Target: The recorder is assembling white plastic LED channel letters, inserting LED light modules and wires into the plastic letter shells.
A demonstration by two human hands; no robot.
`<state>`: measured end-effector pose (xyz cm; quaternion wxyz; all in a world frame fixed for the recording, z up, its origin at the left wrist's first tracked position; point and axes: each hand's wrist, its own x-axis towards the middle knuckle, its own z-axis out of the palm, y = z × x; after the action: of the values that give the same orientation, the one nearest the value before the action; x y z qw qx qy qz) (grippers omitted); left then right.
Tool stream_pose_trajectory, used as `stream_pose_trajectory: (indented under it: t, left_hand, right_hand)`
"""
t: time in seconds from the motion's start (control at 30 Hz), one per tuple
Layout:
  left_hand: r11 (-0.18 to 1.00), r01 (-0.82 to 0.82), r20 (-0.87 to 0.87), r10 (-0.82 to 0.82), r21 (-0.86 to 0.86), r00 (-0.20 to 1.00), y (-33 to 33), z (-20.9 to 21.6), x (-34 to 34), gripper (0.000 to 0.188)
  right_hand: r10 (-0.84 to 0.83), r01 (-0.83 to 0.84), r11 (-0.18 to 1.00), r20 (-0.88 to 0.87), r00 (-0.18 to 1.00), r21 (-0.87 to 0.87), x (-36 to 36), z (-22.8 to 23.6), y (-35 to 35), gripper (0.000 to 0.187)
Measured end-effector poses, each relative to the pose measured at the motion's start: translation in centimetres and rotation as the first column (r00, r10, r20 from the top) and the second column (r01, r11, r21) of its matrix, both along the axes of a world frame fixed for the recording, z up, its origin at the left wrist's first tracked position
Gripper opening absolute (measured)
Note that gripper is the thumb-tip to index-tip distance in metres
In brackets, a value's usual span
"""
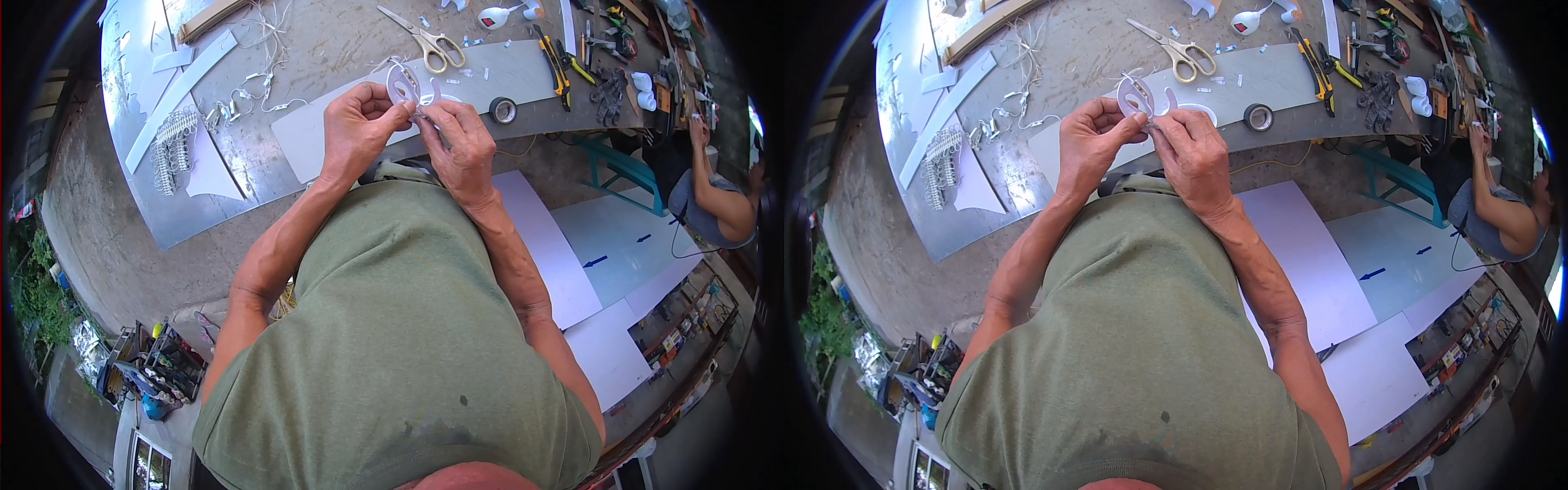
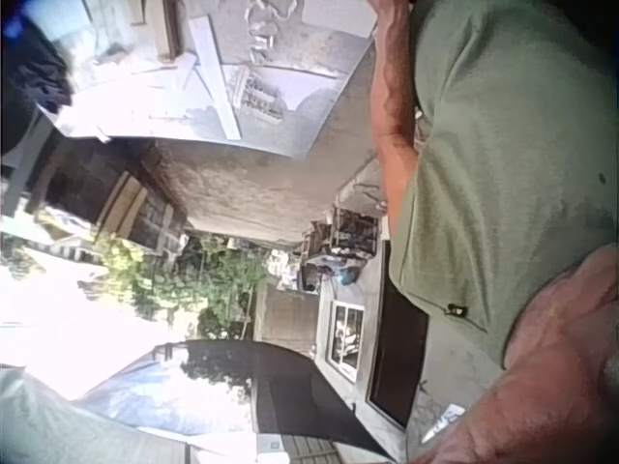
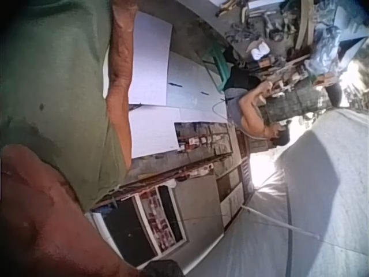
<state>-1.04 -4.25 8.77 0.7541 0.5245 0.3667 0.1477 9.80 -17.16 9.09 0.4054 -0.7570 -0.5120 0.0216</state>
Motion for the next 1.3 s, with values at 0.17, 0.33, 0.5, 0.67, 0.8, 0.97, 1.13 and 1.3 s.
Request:
stream_pose_trajectory:
  t: [0.17, 0.33, 0.5, 0.67, 0.8, 0.97, 1.13, 1.3]
  left_hand:
    - [1.0, 0.012, 0.096, -0.01, -0.018, 0.995, 0.1, -0.6, -0.2, 0.026]
    - [0.998, 0.022, 0.085, -0.017, -0.057, 0.996, 0.3, -1.1, -0.3, 0.028]
    - [0.997, 0.034, 0.083, -0.029, -0.063, 0.996, 0.4, -0.8, -0.3, 0.027]
    - [0.996, 0.085, 0.091, -0.083, -0.024, 0.992, 0.4, -1.0, -0.3, 0.027]
    - [0.994, 0.105, 0.09, -0.106, 0.018, 0.99, 0.3, -0.9, -0.4, 0.026]
    - [0.987, 0.132, 0.061, -0.138, 0.094, 0.988, 0.3, -1.0, -0.3, 0.028]
    - [0.97, 0.201, 0.028, -0.207, 0.135, 0.978, 0.5, -0.7, -0.4, 0.033]
    - [0.978, 0.206, 0.126, -0.209, 0.041, 0.97, 0.8, -0.6, -0.8, 0.037]
  right_hand:
    - [-0.012, 0.013, 0.999, 0.023, 1.0, -0.031, 0.2, 0.1, 0.2, 0.021]
    - [-0.014, 0.012, 0.999, -0.037, 0.999, -0.035, 0.3, 0.3, 0.4, 0.021]
    - [-0.052, 0.048, 0.998, -0.097, 0.994, -0.04, 1.4, 1.0, 0.3, 0.019]
    - [-0.224, 0.173, 0.973, -0.433, 0.873, -0.156, 2.1, 2.1, 0.7, 0.022]
    - [-0.198, 0.125, 0.972, -0.401, 0.894, -0.2, 3.0, 1.8, 0.4, 0.027]
    - [-0.162, -0.018, 0.962, -0.625, 0.763, -0.271, 3.0, 1.5, 0.6, 0.032]
    - [-0.129, 0.0, 0.987, -0.803, 0.582, -0.159, 2.7, -0.3, 0.6, 0.029]
    - [-0.121, 0.042, 0.992, -0.823, 0.554, -0.118, 2.9, 0.1, 0.9, 0.026]
